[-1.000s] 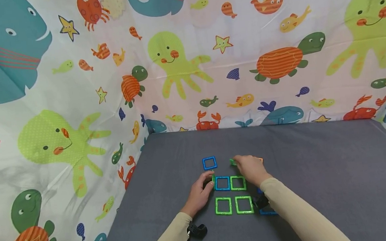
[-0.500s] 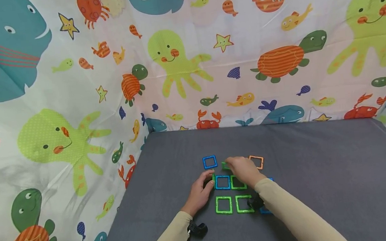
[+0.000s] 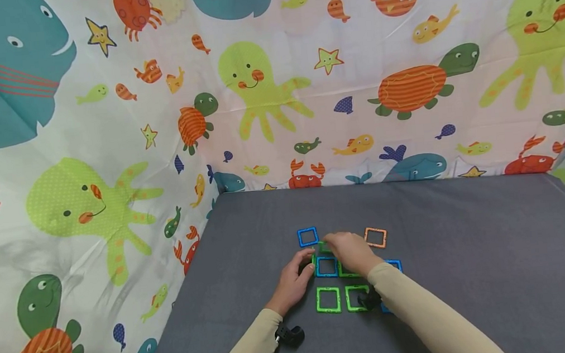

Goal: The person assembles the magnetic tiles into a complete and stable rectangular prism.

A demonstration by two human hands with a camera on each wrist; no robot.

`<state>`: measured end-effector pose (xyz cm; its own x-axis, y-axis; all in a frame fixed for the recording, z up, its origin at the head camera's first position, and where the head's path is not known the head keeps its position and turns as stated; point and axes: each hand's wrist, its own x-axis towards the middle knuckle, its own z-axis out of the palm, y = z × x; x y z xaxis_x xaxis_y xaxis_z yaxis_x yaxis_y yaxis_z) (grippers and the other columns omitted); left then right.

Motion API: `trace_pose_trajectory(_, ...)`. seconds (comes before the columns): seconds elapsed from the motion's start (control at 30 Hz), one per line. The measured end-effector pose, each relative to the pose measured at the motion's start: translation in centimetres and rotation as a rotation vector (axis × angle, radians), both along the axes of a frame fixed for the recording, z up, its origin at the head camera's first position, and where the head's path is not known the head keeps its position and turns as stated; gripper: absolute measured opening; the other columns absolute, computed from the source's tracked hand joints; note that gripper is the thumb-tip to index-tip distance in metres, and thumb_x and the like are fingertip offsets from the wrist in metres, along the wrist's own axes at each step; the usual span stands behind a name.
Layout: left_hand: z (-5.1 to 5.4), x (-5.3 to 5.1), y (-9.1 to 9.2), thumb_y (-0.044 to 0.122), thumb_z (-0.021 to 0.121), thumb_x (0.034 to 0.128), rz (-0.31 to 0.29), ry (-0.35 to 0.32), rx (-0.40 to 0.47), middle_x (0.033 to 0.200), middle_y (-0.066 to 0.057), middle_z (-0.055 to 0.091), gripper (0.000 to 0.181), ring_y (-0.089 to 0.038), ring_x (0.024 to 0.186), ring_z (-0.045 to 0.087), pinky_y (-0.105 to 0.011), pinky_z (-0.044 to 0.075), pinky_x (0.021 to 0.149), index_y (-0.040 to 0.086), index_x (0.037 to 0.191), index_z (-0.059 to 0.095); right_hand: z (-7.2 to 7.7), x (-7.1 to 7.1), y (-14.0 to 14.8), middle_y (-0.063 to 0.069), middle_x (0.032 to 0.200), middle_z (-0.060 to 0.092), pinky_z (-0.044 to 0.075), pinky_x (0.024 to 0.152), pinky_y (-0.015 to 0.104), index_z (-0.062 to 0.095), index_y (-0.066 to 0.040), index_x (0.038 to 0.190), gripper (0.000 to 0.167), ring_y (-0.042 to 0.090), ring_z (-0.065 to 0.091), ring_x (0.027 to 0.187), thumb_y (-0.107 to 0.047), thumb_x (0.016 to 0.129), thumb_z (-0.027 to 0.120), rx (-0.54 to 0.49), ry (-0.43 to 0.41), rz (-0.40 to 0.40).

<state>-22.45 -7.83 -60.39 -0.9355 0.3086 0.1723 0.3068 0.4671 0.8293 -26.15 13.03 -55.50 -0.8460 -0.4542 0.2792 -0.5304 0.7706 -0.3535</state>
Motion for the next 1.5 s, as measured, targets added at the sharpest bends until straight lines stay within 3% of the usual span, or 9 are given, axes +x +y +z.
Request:
trace_pose_trajectory(0.47,-0.44,-0.04,-0.08,0.026,0.049,0.1078,0.000,-0.001,0.003,0.145,-0.004,0.061,0.039,-0.022,0.134,0.058,-0.050,0.045,0.112,0.023,0.147,0.052,-0.11,0.40,-0.71,0.010,0.104,0.077,0.060,0.078,0.041,0.073,-0.005,0.116,0.020,0.025,0.074,0.089,-0.009,0.101,0.061,-0.015,0.002,0.050)
trace_pose_trajectory(0.83,-0.12,0.00,0.01,0.027,0.047,0.1083,0.000,-0.013,0.000,0.146,-0.004,0.060,0.039,-0.022,0.135,0.057,-0.049,0.046,0.112,0.027,0.147,0.051,0.11,0.10,-0.93,0.011,0.104,0.077,0.060,0.080,0.042,0.073,-0.004,0.116,0.019,0.026,0.074,0.091,-0.007,0.101,0.060,-0.050,-0.009,0.075)
trace_pose_trajectory(1.23,0.38,0.02,0.02,0.024,0.049,0.1076,0.006,-0.017,0.015,0.145,-0.004,0.060,0.039,-0.024,0.135,0.057,-0.050,0.045,0.112,0.023,0.147,0.052,0.04,-0.23,-1.01,0.011,0.105,0.076,0.060,0.081,0.043,0.072,-0.003,0.117,0.021,0.026,0.074,0.092,-0.009,0.103,0.058,-0.045,-0.041,0.070)
trace_pose_trajectory(1.5,0.28,0.03,0.10,0.026,0.049,0.1075,0.008,-0.030,0.004,0.147,-0.003,0.059,0.040,-0.023,0.136,0.057,-0.049,0.045,0.113,0.027,0.147,0.051,-0.04,-0.23,-0.96,0.011,0.106,0.076,0.060,0.082,0.043,0.071,-0.003,0.118,0.022,0.026,0.074,0.093,-0.010,0.103,0.057,-0.040,-0.054,0.059)
